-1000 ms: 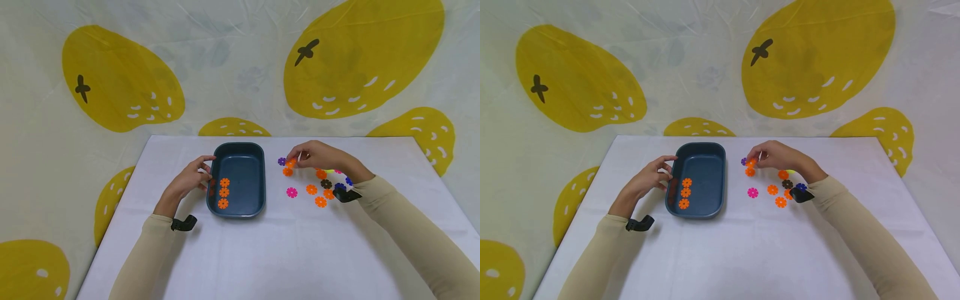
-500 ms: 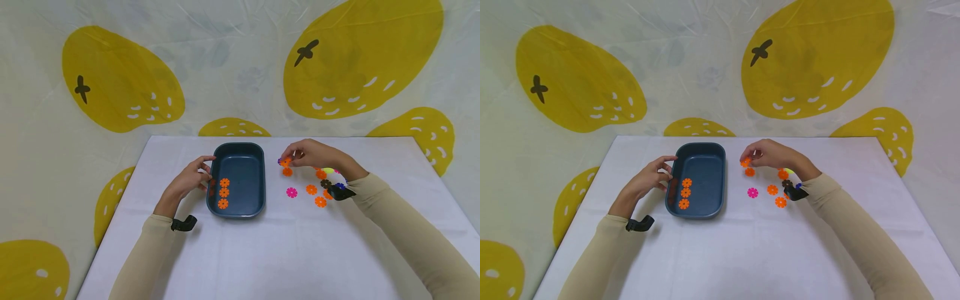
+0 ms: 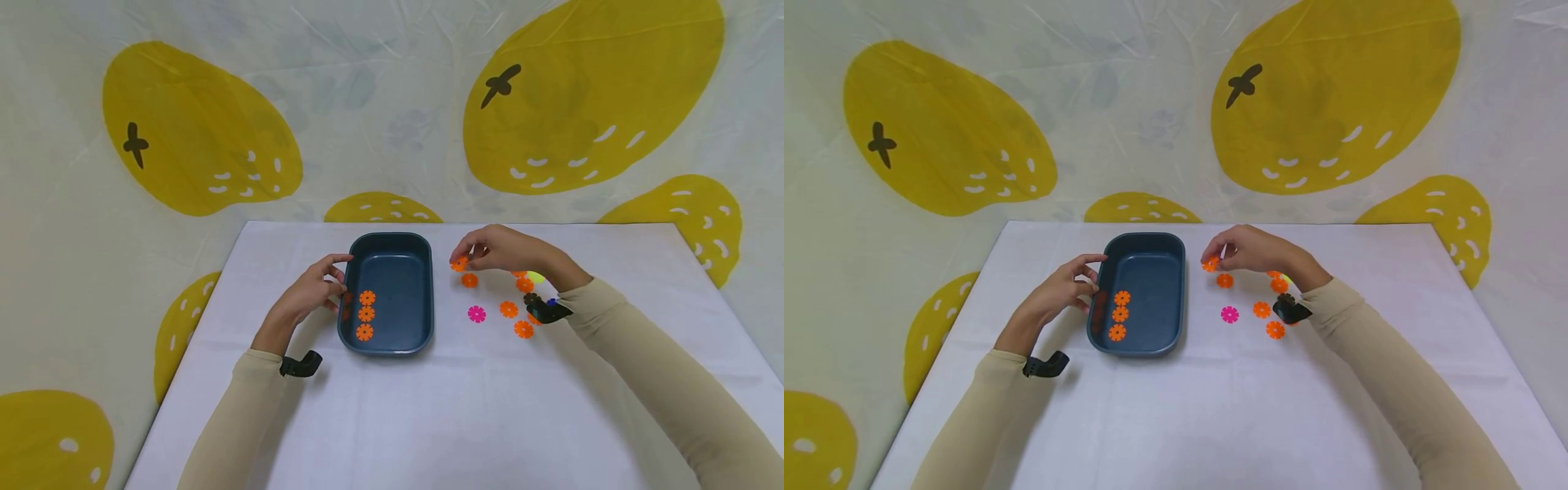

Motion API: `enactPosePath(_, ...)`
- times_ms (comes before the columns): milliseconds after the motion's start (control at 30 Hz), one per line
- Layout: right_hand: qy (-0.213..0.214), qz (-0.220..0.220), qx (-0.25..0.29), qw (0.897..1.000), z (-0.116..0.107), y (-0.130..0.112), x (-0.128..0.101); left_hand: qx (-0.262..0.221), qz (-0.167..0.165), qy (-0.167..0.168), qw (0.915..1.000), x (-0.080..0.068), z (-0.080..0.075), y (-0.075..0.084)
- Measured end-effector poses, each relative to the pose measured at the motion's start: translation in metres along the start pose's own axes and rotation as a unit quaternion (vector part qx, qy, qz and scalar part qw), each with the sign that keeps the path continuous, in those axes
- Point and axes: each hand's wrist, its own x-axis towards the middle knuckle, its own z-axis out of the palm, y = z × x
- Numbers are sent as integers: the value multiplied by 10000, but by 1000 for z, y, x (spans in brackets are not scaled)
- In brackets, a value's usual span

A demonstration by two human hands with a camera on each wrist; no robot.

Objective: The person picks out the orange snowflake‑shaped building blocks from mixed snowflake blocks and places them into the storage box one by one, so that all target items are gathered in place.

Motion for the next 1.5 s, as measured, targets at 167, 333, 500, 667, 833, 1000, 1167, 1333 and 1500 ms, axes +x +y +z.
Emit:
enactPosePath(167, -59, -56, -77, 9999, 1, -1, 6, 31, 18, -25, 10000, -1, 0, 1)
enactPosePath(333, -105, -74, -102, 9999, 1, -5, 11, 17, 27, -43, 10000, -1, -1, 2)
enactPosePath(500, -193, -92, -91, 9997, 2, -11, 14, 34, 9, -34, 10000, 0, -1, 1)
enactPosePath(667, -299, -115, -12, 9995, 2, -14, 20, 44, 4, -20, 10000, -1, -1, 1)
enactPosePath(833, -409, -161, -24, 9990, 2, -19, 27, 47, 8, -16, 10000, -1, 0, 0)
enactPosePath(1000, -495, -155, -116, 9986, 3, -22, 34, 37, 15, -25, 10000, -1, 0, 1)
enactPosePath(1167, -549, -96, -219, 9982, 6, -28, 40, 39, -18, -16, 10000, 0, 0, 1)
enactPosePath(1333, -522, -148, -361, 9979, 7, -32, 48, 18, -40, -15, 10000, 0, 1, 0)
enactPosePath(1500, -533, -140, -461, 9974, 8, -35, 54, 21, -43, -7, 10000, 0, 0, 1)
